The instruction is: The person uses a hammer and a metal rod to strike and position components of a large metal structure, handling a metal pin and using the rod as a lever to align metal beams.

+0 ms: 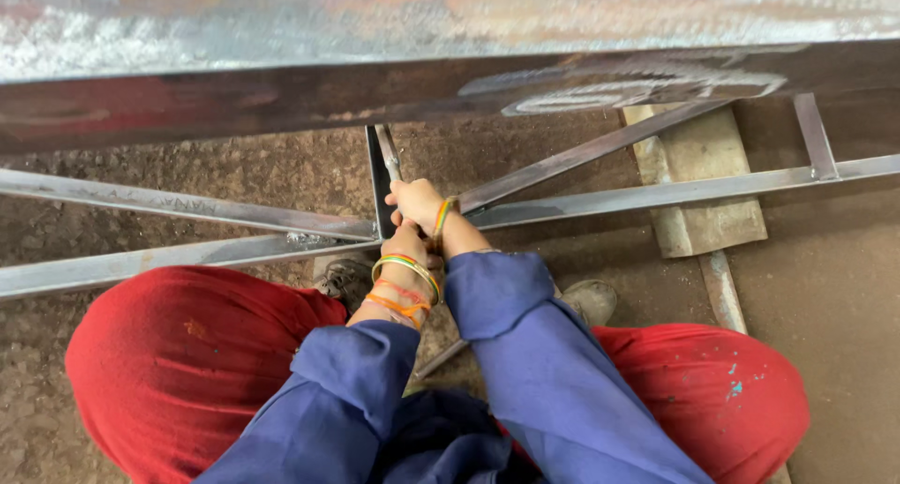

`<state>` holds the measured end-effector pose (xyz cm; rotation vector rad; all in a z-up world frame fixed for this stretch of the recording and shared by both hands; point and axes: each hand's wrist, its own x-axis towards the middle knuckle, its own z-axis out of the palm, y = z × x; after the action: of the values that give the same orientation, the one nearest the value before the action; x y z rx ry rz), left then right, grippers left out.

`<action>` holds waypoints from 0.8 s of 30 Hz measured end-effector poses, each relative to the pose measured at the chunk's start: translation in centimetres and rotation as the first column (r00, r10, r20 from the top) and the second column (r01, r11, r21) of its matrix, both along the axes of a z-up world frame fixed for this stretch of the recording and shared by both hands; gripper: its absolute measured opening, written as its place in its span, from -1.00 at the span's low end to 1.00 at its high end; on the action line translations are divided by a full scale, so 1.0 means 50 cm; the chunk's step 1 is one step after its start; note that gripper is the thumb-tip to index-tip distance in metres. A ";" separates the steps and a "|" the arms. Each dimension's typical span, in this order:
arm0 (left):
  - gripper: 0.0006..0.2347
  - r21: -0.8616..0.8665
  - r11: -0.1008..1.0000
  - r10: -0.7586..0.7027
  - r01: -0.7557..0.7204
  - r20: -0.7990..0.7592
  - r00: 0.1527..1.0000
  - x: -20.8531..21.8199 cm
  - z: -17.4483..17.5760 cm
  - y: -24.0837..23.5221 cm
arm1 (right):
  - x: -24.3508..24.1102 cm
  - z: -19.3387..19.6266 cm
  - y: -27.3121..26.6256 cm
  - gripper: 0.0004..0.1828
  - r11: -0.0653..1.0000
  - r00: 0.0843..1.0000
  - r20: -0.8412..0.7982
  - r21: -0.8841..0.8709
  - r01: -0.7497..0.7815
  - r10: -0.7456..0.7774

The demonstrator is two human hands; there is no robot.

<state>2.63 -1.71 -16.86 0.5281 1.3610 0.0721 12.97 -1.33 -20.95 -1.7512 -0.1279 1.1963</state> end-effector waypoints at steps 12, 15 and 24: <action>-0.41 0.429 0.631 -0.542 0.646 -0.352 0.763 -0.226 -0.165 -0.153 | -0.200 -0.004 -0.155 -0.51 0.995 0.995 -0.023 -0.044 0.091 -0.092; -0.55 0.155 0.972 -0.174 0.178 -0.041 0.984 -0.072 -0.146 -0.037 | -0.059 -0.020 -0.039 -0.51 0.997 0.991 0.114 0.015 0.070 -0.072; -0.44 0.340 0.845 -0.363 0.413 -0.203 0.910 -0.113 -0.180 -0.063 | -0.103 -0.033 -0.055 -0.45 0.997 0.976 0.216 -0.075 0.014 0.003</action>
<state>-3.01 -4.86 -25.85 1.1463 1.3473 -0.0371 7.83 -4.07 -22.61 -1.9447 -0.2081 1.0157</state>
